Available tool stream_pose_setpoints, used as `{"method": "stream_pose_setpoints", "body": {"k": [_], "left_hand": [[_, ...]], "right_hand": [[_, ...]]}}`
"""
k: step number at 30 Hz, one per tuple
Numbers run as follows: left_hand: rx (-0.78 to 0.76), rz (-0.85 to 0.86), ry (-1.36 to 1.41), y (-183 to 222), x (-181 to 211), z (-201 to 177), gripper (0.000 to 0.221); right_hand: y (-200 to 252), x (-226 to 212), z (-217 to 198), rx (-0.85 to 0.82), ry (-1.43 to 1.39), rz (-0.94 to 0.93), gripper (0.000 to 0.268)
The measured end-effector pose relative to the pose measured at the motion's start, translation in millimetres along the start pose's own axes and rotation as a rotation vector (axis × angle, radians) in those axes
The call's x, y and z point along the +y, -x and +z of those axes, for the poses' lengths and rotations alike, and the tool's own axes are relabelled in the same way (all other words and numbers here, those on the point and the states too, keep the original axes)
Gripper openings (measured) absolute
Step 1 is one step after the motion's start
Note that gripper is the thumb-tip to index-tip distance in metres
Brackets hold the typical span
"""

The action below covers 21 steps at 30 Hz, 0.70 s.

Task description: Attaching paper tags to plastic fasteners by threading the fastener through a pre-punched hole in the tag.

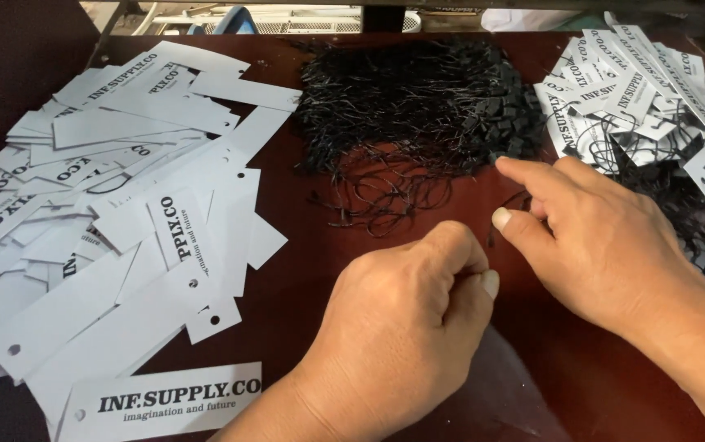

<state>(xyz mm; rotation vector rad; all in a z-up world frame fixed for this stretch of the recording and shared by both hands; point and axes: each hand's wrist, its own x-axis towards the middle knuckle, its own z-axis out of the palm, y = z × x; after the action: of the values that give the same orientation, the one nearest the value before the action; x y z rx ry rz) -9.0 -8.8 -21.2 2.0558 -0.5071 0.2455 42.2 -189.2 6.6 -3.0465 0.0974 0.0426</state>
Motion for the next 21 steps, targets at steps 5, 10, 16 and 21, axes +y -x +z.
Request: {"method": "stream_pose_setpoints", "body": {"k": [5, 10, 16, 21], "left_hand": [[-0.008, 0.163, -0.097, 5.7, -0.4, 4.3, 0.012], [0.02, 0.17, -0.112, 4.9, -1.0, 4.4, 0.014], [0.214, 0.306, -0.46, 0.2, -11.9, 1.7, 0.017], [0.151, 0.225, -0.616, 0.6, -15.7, 9.4, 0.039]], "right_hand": [[2.7, 6.0, 15.0, 0.114, 0.047, -0.054, 0.051], [1.4, -2.0, 5.4, 0.04, 0.062, -0.006, 0.059], [-2.1, 3.9, 10.9, 0.074, 0.096, -0.05, 0.055], [-7.8, -0.7, 6.2, 0.023, 0.101, -0.062, 0.062]]}}
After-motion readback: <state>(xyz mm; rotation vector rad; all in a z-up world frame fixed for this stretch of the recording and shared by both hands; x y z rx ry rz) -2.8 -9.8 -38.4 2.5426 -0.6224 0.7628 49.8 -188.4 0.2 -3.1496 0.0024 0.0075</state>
